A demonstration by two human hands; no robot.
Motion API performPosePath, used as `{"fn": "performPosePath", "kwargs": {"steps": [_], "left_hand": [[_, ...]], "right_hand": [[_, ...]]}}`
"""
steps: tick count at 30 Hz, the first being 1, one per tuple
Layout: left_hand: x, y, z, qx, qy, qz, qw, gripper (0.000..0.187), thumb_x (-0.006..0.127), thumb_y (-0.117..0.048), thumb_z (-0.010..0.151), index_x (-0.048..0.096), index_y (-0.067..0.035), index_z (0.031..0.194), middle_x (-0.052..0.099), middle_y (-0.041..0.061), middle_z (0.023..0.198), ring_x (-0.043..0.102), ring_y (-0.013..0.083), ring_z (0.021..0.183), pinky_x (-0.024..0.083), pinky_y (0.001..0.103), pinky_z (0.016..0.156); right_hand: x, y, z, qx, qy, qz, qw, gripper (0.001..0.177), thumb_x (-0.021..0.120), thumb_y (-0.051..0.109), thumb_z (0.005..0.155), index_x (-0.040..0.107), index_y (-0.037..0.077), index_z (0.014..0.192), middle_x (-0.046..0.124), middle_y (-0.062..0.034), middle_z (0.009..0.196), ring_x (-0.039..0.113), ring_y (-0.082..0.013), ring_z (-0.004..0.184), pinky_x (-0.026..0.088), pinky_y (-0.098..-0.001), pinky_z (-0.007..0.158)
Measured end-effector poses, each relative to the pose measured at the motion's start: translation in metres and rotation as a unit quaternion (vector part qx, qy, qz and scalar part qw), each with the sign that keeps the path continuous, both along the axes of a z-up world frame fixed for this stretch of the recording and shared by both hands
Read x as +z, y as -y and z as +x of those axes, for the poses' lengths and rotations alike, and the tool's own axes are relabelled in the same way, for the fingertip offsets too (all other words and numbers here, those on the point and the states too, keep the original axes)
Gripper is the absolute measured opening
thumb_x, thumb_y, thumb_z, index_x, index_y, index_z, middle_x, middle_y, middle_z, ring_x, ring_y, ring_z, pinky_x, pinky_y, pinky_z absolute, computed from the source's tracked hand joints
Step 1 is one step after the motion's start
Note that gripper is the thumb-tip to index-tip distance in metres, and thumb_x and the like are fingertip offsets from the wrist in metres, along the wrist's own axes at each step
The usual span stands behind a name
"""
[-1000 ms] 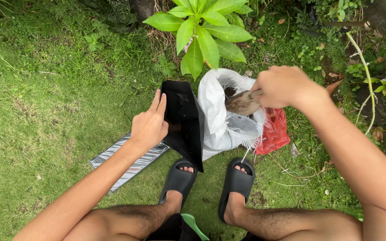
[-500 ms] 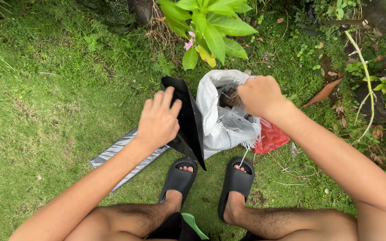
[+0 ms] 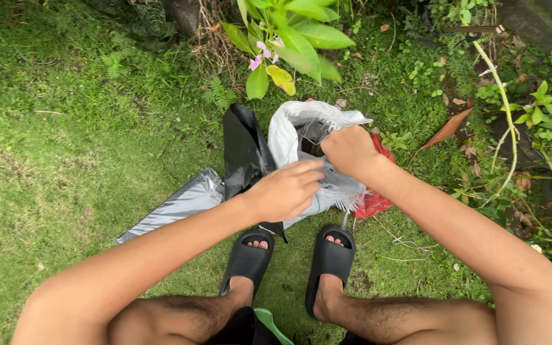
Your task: The person scoops soil from a large white sack using a small hand trowel and transfers it into a black plastic nursery bag. The person repeats this action multiple times to fill the bag.
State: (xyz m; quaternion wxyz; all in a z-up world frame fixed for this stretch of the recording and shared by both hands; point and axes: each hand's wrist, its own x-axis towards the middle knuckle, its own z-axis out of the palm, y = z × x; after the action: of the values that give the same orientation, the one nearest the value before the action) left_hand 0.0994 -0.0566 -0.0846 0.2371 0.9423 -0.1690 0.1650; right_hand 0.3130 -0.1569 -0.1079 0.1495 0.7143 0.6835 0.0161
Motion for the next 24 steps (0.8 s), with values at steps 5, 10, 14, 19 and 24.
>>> {"fn": "performPosePath", "kwargs": {"steps": [5,10,14,19,24], "left_hand": [[-0.049,0.007,0.038,0.121,-0.301,0.015,0.946,0.026,0.061,-0.011,0.086,0.069,0.002,0.107,0.068,0.023,0.119,0.069,0.0395,0.107,0.056,0.048,0.094],[-0.068,0.0,0.052,0.161,-0.339,0.093,0.922,0.077,0.071,-0.009,0.071,0.045,0.0,0.144,0.041,0.034,0.15,0.072,0.0399,0.092,0.059,0.047,0.078],[-0.072,-0.004,0.05,0.1,-0.337,0.139,0.926,0.108,0.078,-0.008,0.058,0.032,-0.008,0.156,0.038,0.028,0.159,0.073,0.0379,0.09,0.059,0.045,0.072],[-0.081,0.001,0.056,0.062,-0.39,0.216,0.893,0.069,0.077,-0.018,0.073,0.055,-0.008,0.138,0.076,0.013,0.101,0.072,0.0321,0.097,0.056,0.042,0.078],[-0.067,0.007,0.051,0.081,-0.327,0.378,0.862,0.024,0.076,-0.033,0.074,0.079,-0.012,0.085,0.076,0.004,0.089,0.056,0.0303,0.114,0.046,0.042,0.091]], "right_hand": [[0.006,0.007,-0.002,0.006,-0.001,-0.02,1.0,0.007,0.071,0.016,0.077,0.077,0.013,0.08,0.075,-0.0109,0.078,0.076,-0.0281,0.075,0.06,-0.0402,0.062],[0.009,0.018,-0.003,-0.01,-0.014,-0.031,0.999,0.006,0.071,0.015,0.076,0.076,0.012,0.078,0.075,-0.0107,0.079,0.076,-0.0281,0.076,0.06,-0.0406,0.061],[0.005,0.024,-0.001,-0.003,-0.022,-0.047,0.999,0.007,0.073,0.016,0.071,0.075,0.011,0.075,0.074,-0.0117,0.078,0.076,-0.0293,0.077,0.059,-0.0414,0.062],[0.005,0.031,0.003,-0.009,-0.037,-0.039,0.998,0.008,0.074,0.016,0.068,0.075,0.011,0.074,0.074,-0.0124,0.078,0.075,-0.0305,0.075,0.059,-0.0425,0.063],[0.017,0.035,0.001,-0.011,-0.033,-0.039,0.999,0.01,0.074,0.014,0.065,0.075,0.011,0.075,0.074,-0.0121,0.078,0.075,-0.03,0.075,0.059,-0.0421,0.062]]}}
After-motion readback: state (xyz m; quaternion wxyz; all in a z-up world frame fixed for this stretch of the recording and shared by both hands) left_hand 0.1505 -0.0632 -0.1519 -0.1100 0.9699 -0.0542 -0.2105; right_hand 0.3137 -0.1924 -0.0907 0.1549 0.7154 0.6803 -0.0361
